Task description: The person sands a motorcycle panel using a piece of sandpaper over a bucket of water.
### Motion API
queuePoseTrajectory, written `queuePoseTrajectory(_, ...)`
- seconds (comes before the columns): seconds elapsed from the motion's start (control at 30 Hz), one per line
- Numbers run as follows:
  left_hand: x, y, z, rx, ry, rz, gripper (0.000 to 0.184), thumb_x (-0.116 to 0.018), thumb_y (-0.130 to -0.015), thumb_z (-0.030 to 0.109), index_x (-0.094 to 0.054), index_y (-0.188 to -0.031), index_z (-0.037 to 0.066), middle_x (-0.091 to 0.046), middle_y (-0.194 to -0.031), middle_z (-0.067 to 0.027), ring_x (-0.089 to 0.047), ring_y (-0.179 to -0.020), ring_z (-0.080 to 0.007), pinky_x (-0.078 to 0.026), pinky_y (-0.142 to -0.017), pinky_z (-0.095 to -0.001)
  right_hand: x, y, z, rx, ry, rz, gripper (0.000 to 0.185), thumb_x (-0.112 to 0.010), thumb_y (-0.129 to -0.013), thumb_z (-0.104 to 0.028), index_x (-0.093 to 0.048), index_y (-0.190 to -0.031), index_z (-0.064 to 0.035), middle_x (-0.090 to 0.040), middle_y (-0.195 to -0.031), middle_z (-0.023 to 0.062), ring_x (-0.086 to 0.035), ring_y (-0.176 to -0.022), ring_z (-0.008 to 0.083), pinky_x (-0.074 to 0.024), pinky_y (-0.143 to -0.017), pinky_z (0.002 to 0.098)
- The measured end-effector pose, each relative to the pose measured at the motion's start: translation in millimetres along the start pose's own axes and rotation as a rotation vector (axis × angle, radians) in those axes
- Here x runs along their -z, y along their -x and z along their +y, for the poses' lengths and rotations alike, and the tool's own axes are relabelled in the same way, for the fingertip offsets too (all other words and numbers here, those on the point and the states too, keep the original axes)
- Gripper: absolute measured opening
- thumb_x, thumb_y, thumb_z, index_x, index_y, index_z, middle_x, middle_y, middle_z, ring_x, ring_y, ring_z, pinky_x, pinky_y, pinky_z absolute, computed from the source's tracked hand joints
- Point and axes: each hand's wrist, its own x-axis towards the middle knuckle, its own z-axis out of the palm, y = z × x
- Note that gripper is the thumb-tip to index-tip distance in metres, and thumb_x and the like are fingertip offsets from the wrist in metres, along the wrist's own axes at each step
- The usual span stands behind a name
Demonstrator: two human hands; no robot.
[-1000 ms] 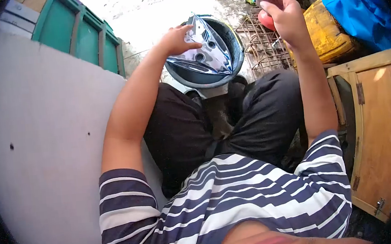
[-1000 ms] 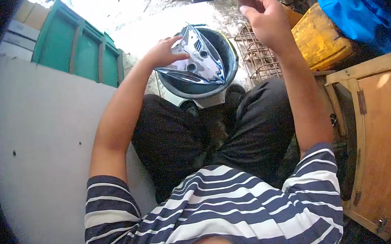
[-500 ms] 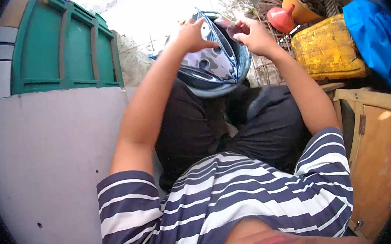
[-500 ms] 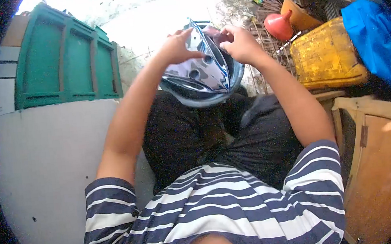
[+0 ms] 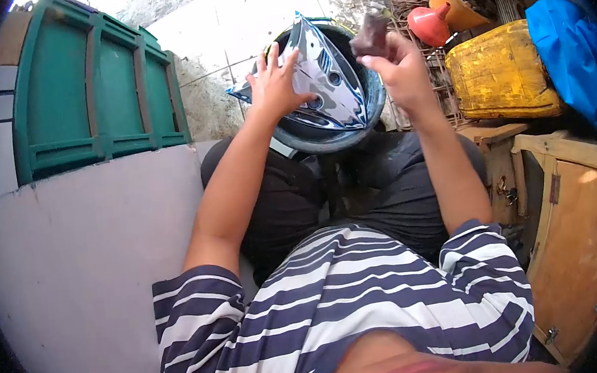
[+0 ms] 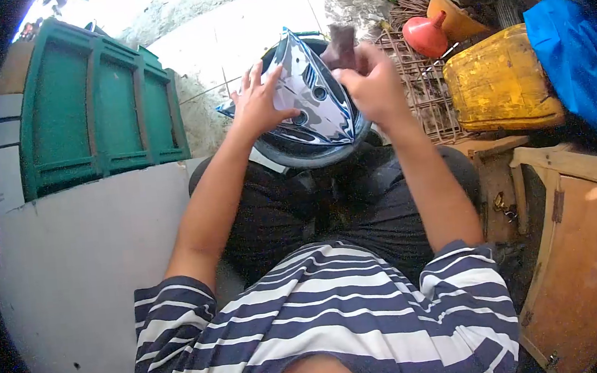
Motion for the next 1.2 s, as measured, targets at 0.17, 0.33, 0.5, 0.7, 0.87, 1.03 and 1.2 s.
queuePoseTrajectory(0.17, -12.6, -9.6, 12.9, 0.002, 0.046, -0.012, 0.117, -0.097, -0.062, 0.057, -0.043, -0.164, 0.034, -0.030, -0.174, -0.0186, -0.028, -0.159, -0.0470, -0.032, -0.112, -0.0803, -35.5, 3.0, 75.8, -0.038, 0.152, 0.067, 0.022, -0.085, -0.088, -0.011, -0.071, -0.104, -0.0041, -0.077, -0.093, 0.0038, -0.070, -0.080, 0.0109, -0.0553, -0.076, 0.0318)
queuePoseTrajectory(0.33, 3.1, -26.1, 1.4, -0.028, 0.013, -0.107, 0.115, -0.101, -0.062, 0.043, -0.044, -0.162, 0.038, -0.033, -0.173, -0.0182, -0.033, -0.158, -0.0438, -0.035, -0.111, -0.0787, -32.6, -4.0, 108.4, 0.195, 0.591, 0.041, 0.011, -0.073, -0.086, -0.002, -0.068, -0.095, -0.0017, -0.071, -0.096, 0.0170, -0.068, -0.093, 0.0396, -0.0540, -0.082, 0.0472)
queuePoseTrajectory(0.5, 5.0, -24.7, -2.1, -0.046, -0.003, -0.076, 0.107, -0.099, -0.068, 0.037, -0.047, -0.161, 0.038, -0.035, -0.173, -0.0171, -0.036, -0.156, -0.0418, -0.038, -0.110, -0.0777, -37.3, 10.5, 106.8, 0.486, 0.629, -0.100, 0.016, -0.069, -0.083, 0.005, -0.060, -0.095, -0.0008, -0.070, -0.110, 0.0203, -0.065, -0.108, 0.0431, -0.0528, -0.092, 0.0468)
queuePoseTrajectory(0.7, 2.3, -28.1, -0.9, -0.071, 0.026, -0.096, 0.104, -0.096, -0.071, 0.039, -0.046, -0.162, 0.034, -0.033, -0.173, -0.0196, -0.035, -0.157, -0.0432, -0.040, -0.115, -0.0701, -41.3, 49.3, 100.2, 0.390, 0.586, -0.065, 0.032, -0.066, -0.075, 0.008, -0.056, -0.105, -0.0001, -0.066, -0.112, 0.0220, -0.063, -0.107, 0.0465, -0.0511, -0.092, 0.0504)
queuePoseTrajectory(0.87, -13.1, -23.5, -5.8, -0.127, 0.031, -0.041, 0.104, -0.094, -0.073, 0.040, -0.044, -0.164, 0.030, -0.026, -0.176, -0.0205, -0.033, -0.158, -0.0466, -0.039, -0.118, -0.0678, -36.4, 26.3, 123.2, 0.428, 0.604, -0.020, 0.028, -0.069, -0.076, 0.006, -0.064, -0.103, -0.0004, -0.069, -0.099, 0.0167, -0.062, -0.105, 0.0428, -0.0511, -0.090, 0.0488)
queuePoseTrajectory(1.03, -5.3, -26.3, 0.0, -0.126, -0.004, -0.045, 0.104, -0.094, -0.074, 0.045, -0.044, -0.164, 0.030, -0.022, -0.179, -0.0145, -0.029, -0.161, -0.0431, -0.037, -0.122, -0.0659, -37.4, 34.5, 130.6, 0.451, 0.724, 0.071, 0.022, -0.073, -0.080, -0.002, -0.068, -0.102, -0.0029, -0.072, -0.095, 0.0141, -0.064, -0.103, 0.0387, -0.0522, -0.088, 0.0463)
queuePoseTrajectory(1.2, -4.2, -25.0, 1.5, -0.135, -0.006, -0.048, 0.108, -0.099, -0.068, 0.036, -0.045, -0.161, 0.029, -0.026, -0.178, -0.0146, -0.032, -0.160, -0.0425, -0.039, -0.121, -0.0642, -35.8, 29.9, 131.7, 0.457, 0.737, 0.023, 0.022, -0.075, -0.082, -0.005, -0.068, -0.102, -0.0030, -0.072, -0.096, 0.0150, -0.065, -0.101, 0.0391, -0.0527, -0.089, 0.0458)
